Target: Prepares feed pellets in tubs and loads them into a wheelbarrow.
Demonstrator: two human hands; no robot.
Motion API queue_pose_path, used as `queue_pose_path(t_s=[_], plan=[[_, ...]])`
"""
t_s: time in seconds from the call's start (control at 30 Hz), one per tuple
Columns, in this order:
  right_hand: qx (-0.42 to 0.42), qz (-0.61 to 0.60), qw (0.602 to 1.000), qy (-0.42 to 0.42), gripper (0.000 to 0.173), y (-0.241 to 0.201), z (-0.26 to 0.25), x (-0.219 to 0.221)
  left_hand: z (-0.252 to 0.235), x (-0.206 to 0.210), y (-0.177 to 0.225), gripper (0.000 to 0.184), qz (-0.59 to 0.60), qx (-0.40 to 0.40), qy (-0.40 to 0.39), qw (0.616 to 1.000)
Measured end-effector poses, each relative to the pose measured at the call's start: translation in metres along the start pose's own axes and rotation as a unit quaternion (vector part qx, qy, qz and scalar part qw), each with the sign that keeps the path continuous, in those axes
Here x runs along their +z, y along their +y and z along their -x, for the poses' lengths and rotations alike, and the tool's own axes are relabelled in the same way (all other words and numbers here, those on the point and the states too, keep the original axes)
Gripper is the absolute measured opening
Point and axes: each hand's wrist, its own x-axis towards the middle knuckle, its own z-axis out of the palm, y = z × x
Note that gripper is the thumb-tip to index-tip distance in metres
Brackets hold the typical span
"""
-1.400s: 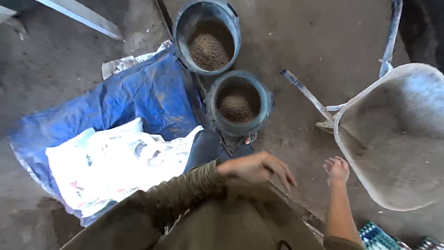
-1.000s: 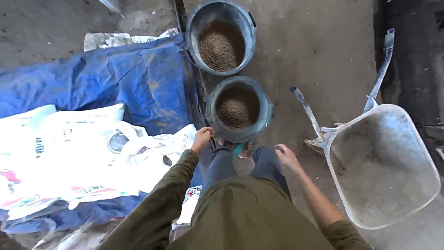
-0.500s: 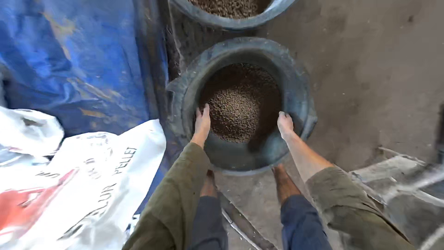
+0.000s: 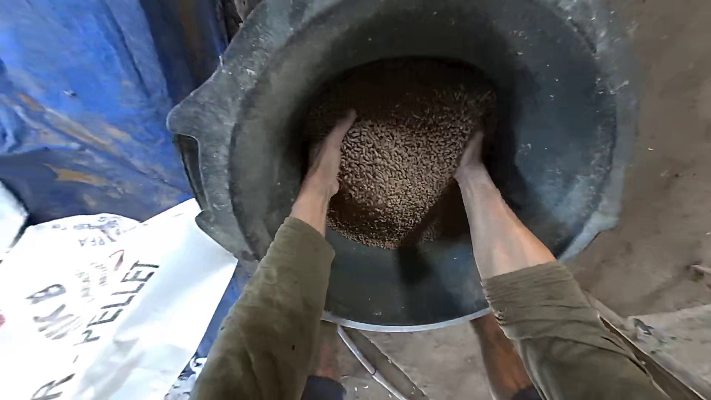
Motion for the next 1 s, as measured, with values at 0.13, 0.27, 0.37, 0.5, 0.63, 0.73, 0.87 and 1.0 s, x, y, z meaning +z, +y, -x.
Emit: queue_pose_path(t_s=[0.13,0.27,0.37,0.5,0.63,0.73,0.87,1.0], plan=[[0.024,0.022,0.991,-0.131,0.051,-0.007,0.012,0.0,0.019,0.025,0.017,0.063,-0.017,-0.044,-0.112,0.993],[0.095,-0.039,0.95,-0.296,0.039,-0.05,0.05,-0.034,0.066,0.002,-0.003,0.04,-0.02,-0.006,-0.168,0.986],[-0.076,0.175,0.953,-0.234,0.034,-0.047,0.032,-0.072,0.066,-0.031,-0.04,0.047,-0.108,0.147,-0.075,0.98],[-0.164,0.281,0.945,-0.036,0.038,0.031,0.005,-0.087,0.039,-0.025,-0.098,0.084,-0.287,0.152,0.092,0.941],[-0.008,0.153,0.988,-0.008,0.048,0.055,0.033,-0.046,0.047,0.02,-0.101,0.108,-0.239,0.018,0.111,0.965],[0.131,0.082,0.98,-0.126,0.053,0.049,0.06,-0.029,0.064,0.035,-0.096,0.087,-0.061,-0.066,0.025,0.996],[0.23,-0.033,0.957,-0.175,0.041,0.054,0.084,-0.056,0.092,0.02,-0.084,0.049,0.071,-0.134,-0.064,0.986],[0.081,0.218,0.957,-0.174,0.036,0.003,0.06,-0.082,0.086,-0.015,-0.058,0.047,-0.041,-0.02,0.03,0.999]])
